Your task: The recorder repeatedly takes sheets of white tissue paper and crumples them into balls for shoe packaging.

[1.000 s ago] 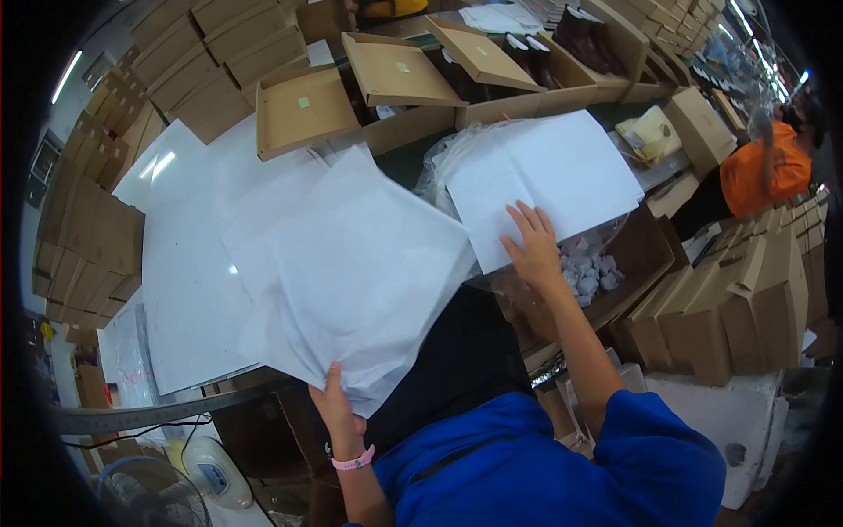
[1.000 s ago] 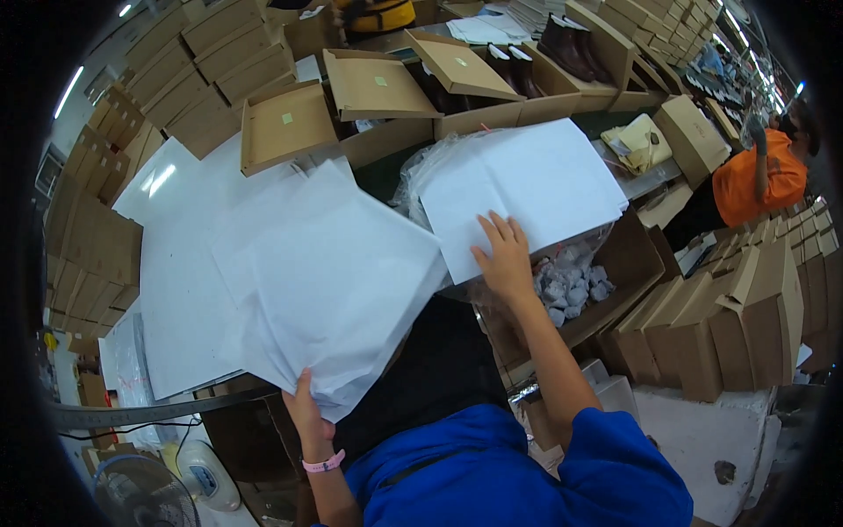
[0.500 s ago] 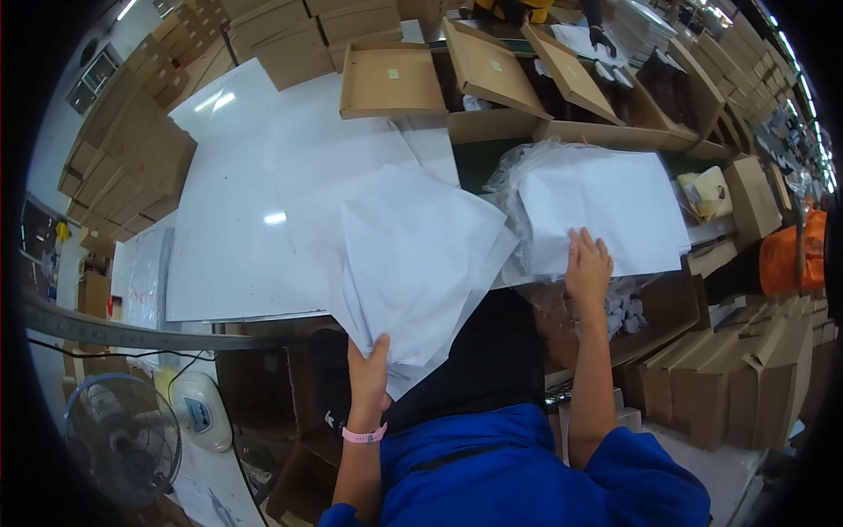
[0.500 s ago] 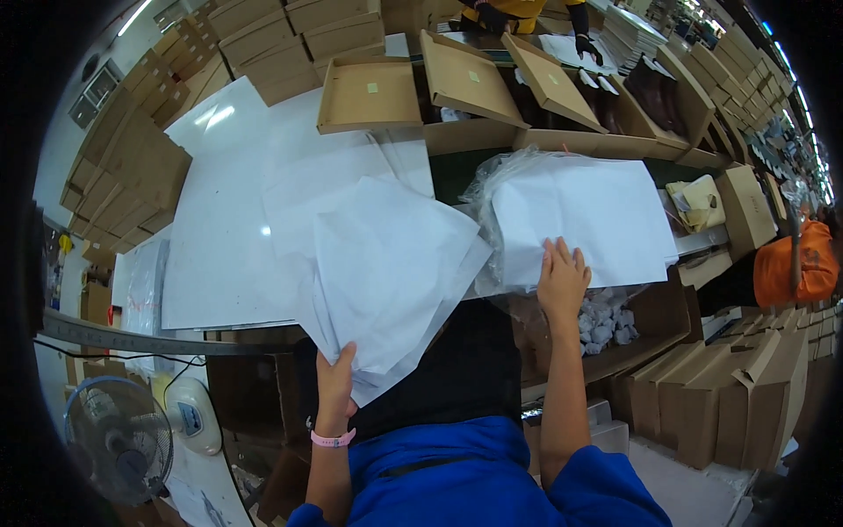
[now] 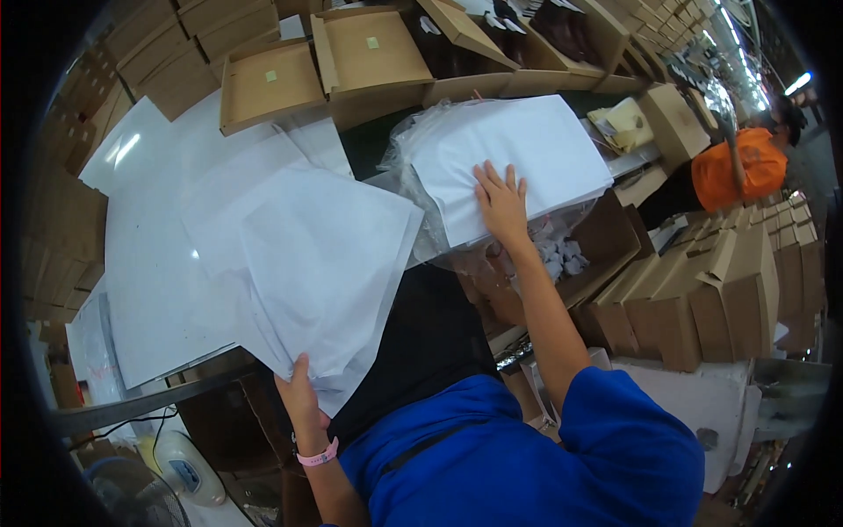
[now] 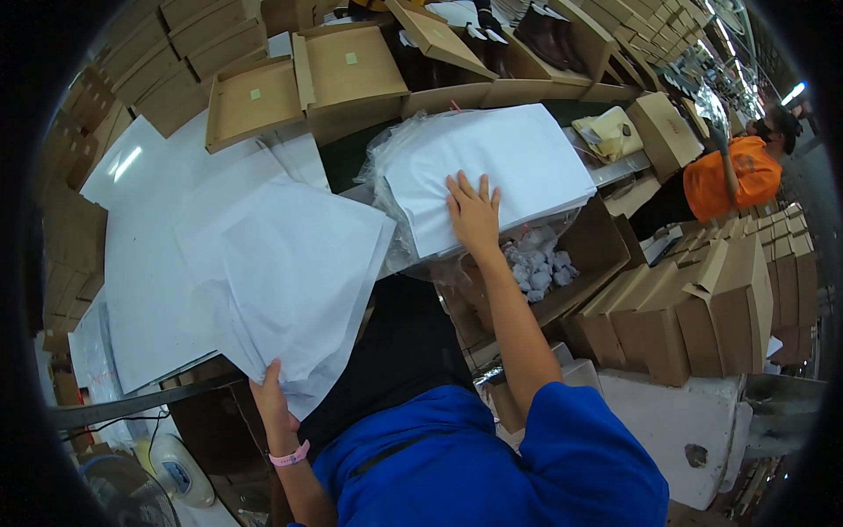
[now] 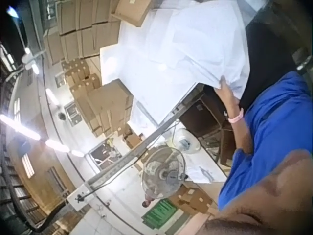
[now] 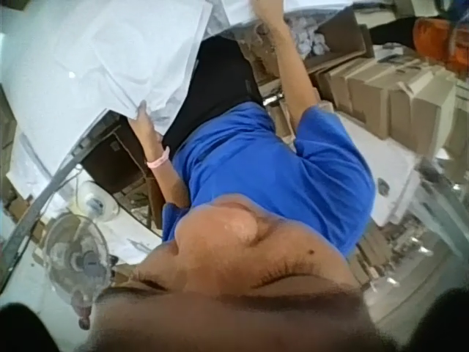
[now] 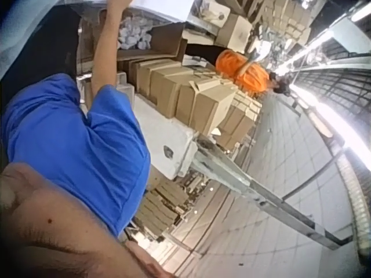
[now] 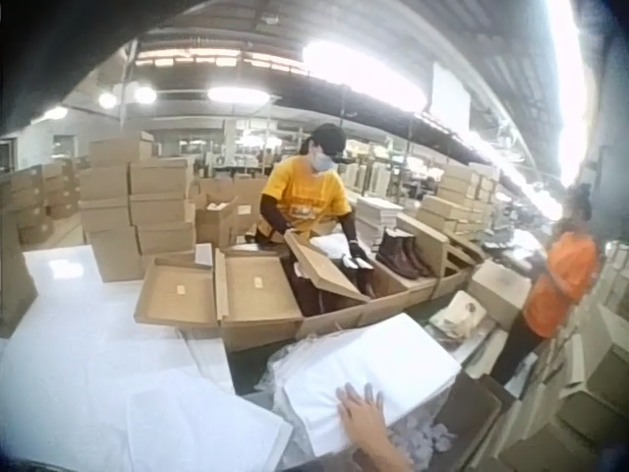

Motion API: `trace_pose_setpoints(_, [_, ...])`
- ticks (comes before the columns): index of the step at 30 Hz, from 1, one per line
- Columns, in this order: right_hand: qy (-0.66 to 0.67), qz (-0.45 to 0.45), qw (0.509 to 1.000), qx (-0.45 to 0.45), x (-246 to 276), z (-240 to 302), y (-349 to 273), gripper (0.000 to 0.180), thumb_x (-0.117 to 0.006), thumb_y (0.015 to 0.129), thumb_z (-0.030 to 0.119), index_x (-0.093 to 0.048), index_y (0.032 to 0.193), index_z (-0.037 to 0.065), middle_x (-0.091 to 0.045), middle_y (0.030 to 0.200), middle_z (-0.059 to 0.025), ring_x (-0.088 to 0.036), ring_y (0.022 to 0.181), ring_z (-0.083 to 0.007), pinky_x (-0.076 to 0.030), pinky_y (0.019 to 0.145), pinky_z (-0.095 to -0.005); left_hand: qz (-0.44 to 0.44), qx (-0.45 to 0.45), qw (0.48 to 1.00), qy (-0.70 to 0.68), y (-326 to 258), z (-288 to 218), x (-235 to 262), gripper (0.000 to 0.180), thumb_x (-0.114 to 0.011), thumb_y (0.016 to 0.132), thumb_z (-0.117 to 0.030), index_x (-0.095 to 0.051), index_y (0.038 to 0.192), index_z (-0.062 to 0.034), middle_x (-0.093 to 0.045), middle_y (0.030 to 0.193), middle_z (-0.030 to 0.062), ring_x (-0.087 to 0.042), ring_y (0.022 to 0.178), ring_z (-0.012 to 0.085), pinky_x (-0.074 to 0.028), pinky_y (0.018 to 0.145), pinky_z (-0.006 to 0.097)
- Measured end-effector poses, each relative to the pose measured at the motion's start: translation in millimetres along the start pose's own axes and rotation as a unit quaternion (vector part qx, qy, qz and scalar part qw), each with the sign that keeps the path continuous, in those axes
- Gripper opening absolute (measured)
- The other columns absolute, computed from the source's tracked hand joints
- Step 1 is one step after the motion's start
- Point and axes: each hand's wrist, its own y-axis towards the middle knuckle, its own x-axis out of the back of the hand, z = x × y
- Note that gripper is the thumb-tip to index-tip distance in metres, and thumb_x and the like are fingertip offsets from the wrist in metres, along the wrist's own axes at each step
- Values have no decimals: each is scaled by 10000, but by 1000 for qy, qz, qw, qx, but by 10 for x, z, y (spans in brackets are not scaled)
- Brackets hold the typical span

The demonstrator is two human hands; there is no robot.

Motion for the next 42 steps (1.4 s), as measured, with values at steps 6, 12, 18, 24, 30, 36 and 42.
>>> trace_pose_setpoints(6, [22, -71, 997, -33, 198, 49, -23, 475, -476, 1213, 395, -647, 1630, 246, -553, 1748, -27, -294, 1690, -507, -99, 1364, -727, -15, 22, 1000, -4, -26, -39, -71, 672, -690, 1060, -76, -440, 1662, 90, -597, 1616, 209, -611, 1439, 321, -453, 1232, 420])
trace_pose_setpoints(12, [-21, -104, 994, -28, 375, 74, -92, 475, -475, 1212, 370, -643, 1637, 242, -505, 1785, -27, -271, 1706, -486, -89, 1307, -827, 9, 13, 1000, -3, -4, -7, -114, 672, -690, 1064, -90, -439, 1658, 101, -595, 1621, 209, -616, 1428, 318, -437, 1243, 408])
trace_pose_setpoints(18, [-19, -107, 989, -102, 658, 273, -1, 481, -452, 1221, 370, -636, 1643, 231, -510, 1780, -60, -330, 1682, -480, -152, 1294, -836, 26, 18, 999, -1, -14, 1, -147, 658, -683, 1076, -103, -448, 1656, 102, -610, 1608, 207, -603, 1442, 307, -427, 1243, 393])
trace_pose_setpoints(24, [286, -257, 923, -3, 1146, 980, -58, 459, -512, 1210, 294, -642, 1637, 186, -533, 1750, -151, -414, 1641, -473, -177, 1300, -810, 80, -21, 996, 45, -124, -86, -241, 745, -690, 1085, -29, -339, 1736, 66, -519, 1700, 211, -534, 1531, 311, -383, 1295, 412])
trace_pose_setpoints(30, [26, -45, 999, -3, 765, 1312, -345, 431, -539, 1190, 228, -685, 1555, 52, -652, 1629, -182, -459, 1600, -500, -298, 1338, -604, 86, -20, 996, 21, -137, -102, -343, 790, -722, 1082, -18, -310, 1751, 57, -489, 1727, 204, -506, 1556, 310, -368, 1309, 418])
trace_pose_setpoints(36, [356, -65, 925, 111, 1028, 1954, -842, 432, -511, 1205, 175, -644, 1581, 9, -655, 1612, -208, -546, 1560, -427, -355, 1345, -511, 102, 6, 995, 11, -174, -100, -306, 762, -729, 1132, -193, -340, 1744, 39, -499, 1723, 186, -500, 1569, 325, -377, 1311, 428])
trace_pose_setpoints(42, [478, 304, 777, 276, 540, 2525, -1755, 632, -638, 1148, 258, -463, 1749, 175, -407, 1812, -179, -254, 1725, -445, -185, 1412, -560, 176, 17, 959, -220, -71, 145, -68, 677, -579, 1209, -375, -358, 1746, -26, -570, 1675, 160, -559, 1530, 356, -442, 1287, 477])
